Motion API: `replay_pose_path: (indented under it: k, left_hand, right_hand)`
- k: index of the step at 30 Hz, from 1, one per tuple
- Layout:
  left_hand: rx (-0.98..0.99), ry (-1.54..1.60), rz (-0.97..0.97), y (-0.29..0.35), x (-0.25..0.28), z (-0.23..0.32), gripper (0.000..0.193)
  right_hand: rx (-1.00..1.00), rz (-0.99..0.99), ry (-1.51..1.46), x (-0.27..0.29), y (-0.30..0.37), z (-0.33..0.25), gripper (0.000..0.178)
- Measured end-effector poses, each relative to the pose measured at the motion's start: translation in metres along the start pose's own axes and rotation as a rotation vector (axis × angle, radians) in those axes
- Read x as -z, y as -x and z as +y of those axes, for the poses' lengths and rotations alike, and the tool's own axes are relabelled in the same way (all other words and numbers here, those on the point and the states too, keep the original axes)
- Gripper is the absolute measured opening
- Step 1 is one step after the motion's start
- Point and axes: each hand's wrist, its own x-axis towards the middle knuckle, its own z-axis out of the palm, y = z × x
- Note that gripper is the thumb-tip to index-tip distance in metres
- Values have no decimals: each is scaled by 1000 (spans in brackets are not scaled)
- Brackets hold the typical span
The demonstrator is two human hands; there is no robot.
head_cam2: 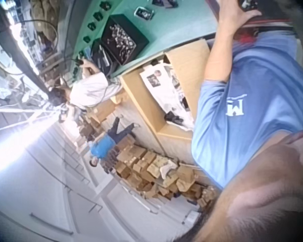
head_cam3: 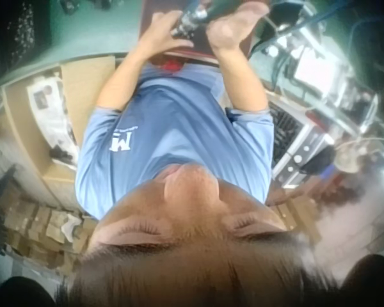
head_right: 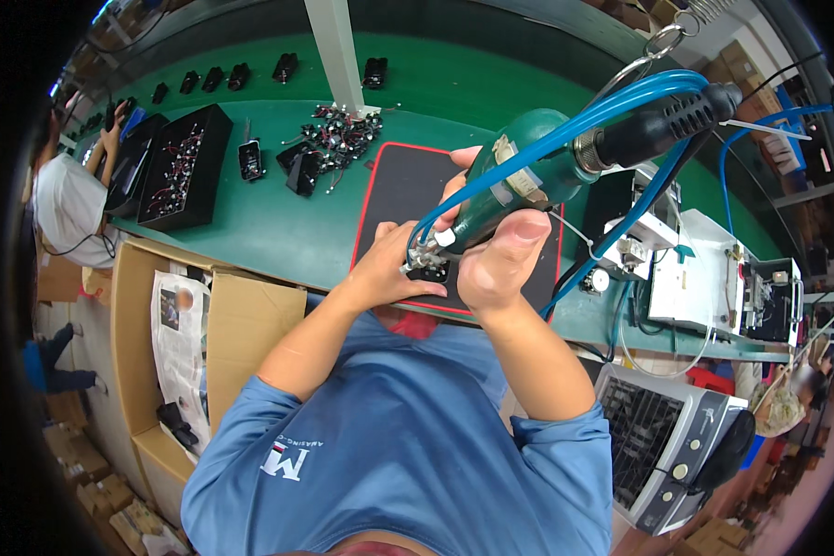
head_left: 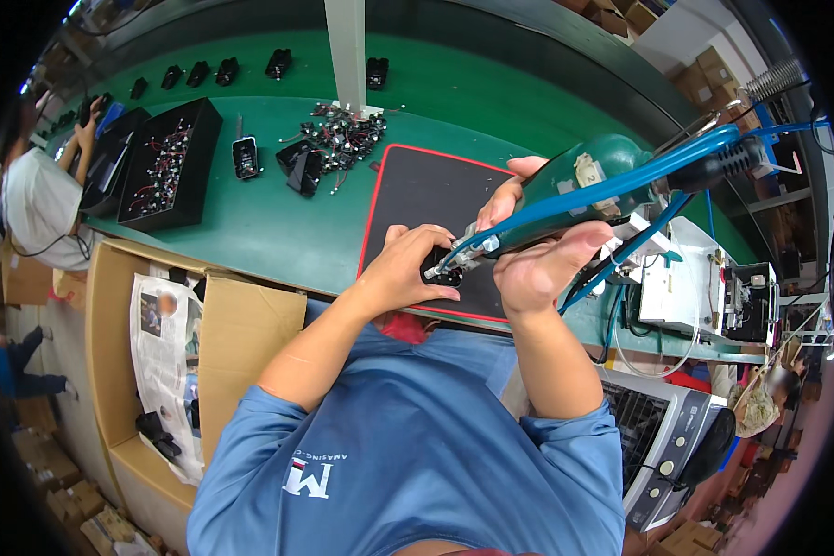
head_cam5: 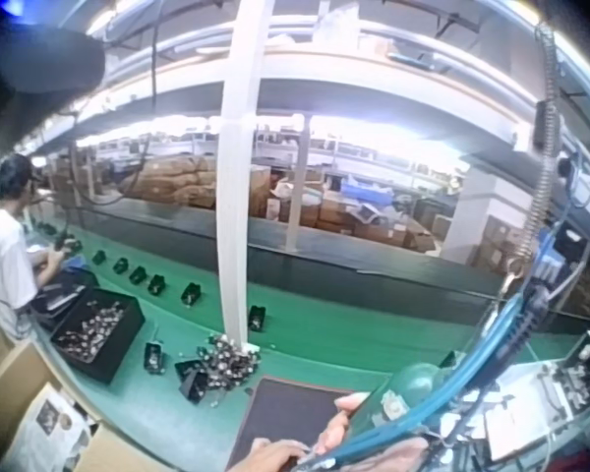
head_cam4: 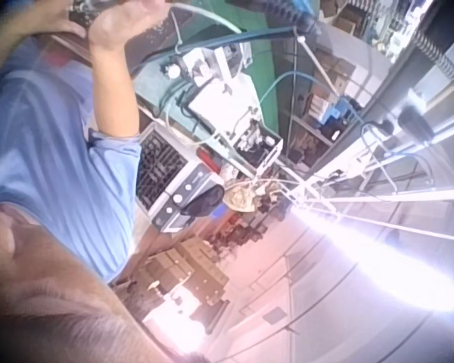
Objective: The recorder uses a handheld electric screwdriver to assemble small electronic components at a factory workbench.
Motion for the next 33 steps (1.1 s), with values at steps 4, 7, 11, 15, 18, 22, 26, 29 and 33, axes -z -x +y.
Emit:
replay_pose_path:
  k: [4, 7, 11, 15, 18, 22, 26, 29, 33]
  left_hand:
    - [4, 24, 10, 1, -1, -1, 78]
    - [11, 28, -11, 0, -1, -1, 77]
    - [4, 33, 2, 0, -1, -2, 77]
    - [-4, 28, 5, -1, -2, -5, 77]
    - [-26, 16, 23, -1, -3, -7, 93]
    - [-48, 7, 49, 0, -4, -6, 93]
    - [-44, -1, 45, 1, -4, -6, 94]
    - [-37, 13, 48, 1, -4, -5, 93]
    - [-18, 15, 26, 2, -4, -6, 94]
  right_hand:
    - [25, 70, -60, -3, 3, 6, 107]
    - [63, 52, -133, 0, 2, 9, 103]
    - [57, 34, -146, 0, 2, 7, 104]
    - [38, 64, -115, -3, 1, 4, 105]
    - [29, 21, -125, -1, 0, 4, 106]
    - [27, 51, -144, -2, 2, 5, 107]
    - [28, 39, -122, -1, 1, 1, 107]
    - [38, 66, -138, -4, 1, 0, 106]
    - [33, 56, -157, -3, 3, 3, 107]
